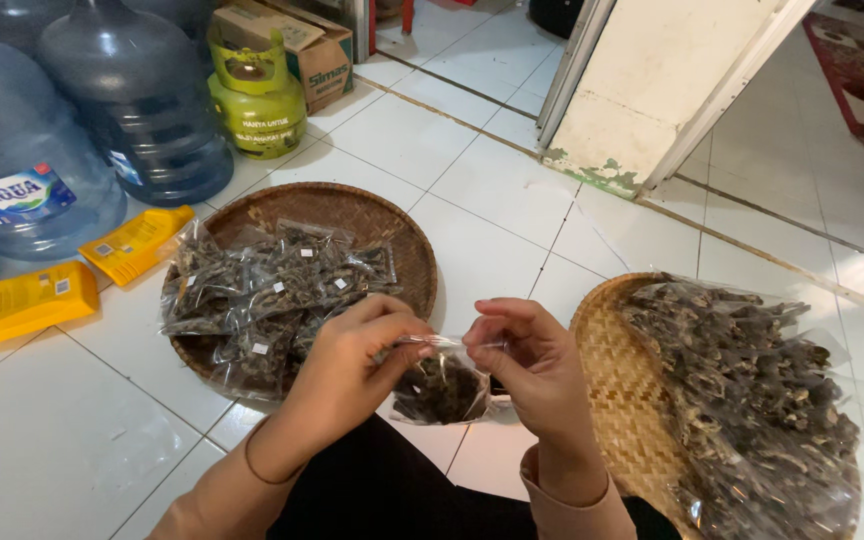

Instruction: The person sits on the floor with two bamboo trays of clear plastic bags filled with dried seafood. They hold each bag's open edge over a lit candle flame to melt and seal it shut, then place the sealed bag back on the tray and pick up the next one.

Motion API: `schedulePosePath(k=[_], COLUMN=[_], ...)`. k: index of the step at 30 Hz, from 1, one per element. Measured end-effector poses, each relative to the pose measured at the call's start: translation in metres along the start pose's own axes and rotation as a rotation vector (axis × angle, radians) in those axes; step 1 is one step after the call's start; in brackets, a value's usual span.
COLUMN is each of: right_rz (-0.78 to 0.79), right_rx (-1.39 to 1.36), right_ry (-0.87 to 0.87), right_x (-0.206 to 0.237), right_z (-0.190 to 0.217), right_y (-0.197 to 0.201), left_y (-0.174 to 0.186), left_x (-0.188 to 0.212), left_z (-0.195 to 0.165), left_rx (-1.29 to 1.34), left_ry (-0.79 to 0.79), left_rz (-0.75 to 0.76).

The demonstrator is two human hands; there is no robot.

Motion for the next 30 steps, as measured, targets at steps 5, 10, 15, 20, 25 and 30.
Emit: schedulePosePath(k=[5,10,15,20,25,30], right_rz=[-0.11,-0.432,-0.808,-1.153,-1.396,-1.153], right_rx=[-0.079,-0.045,-0.088,0.066,0.543,1.298], right_ry=[0.084,0.26,0.108,-0.007,-0.167,-0.305], right_x=[-0.007,0.04,0.149,0.291,0.385,0.343], right_z=[-0.009,-0.021,-0.093,-0.144,-0.13,-0.112], right_y=[0.02,0.122,0.263,0.392,0.46,0.463], left_y=[0.021,0.059,0.01,-0.004,-0.008,-0.038], left_x=[-0.005,-0.019,-0.031,-0.012,0.029,0.03], left_z=[0.003,0.09,0.229,0.347,0.403,0.323], left_rx=[-0.158,-0.261,-0.274,-0.063,-0.422,-0.386], left_ry=[-0.093,0.086,0.194,0.239,0.864,0.062], left_rz=[-0.181,-0.466,-0.522,-0.897,-0.758,-0.606])
Point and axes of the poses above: each hand's wrist, its own x-axis away from the middle knuckle, its own y-axis out of the back of the hand, z = x × y, the point moved 10 cm from there along -x, towards the middle knuckle, and after that the axes turned 3 degrees about -y, right-handed, at the moved point
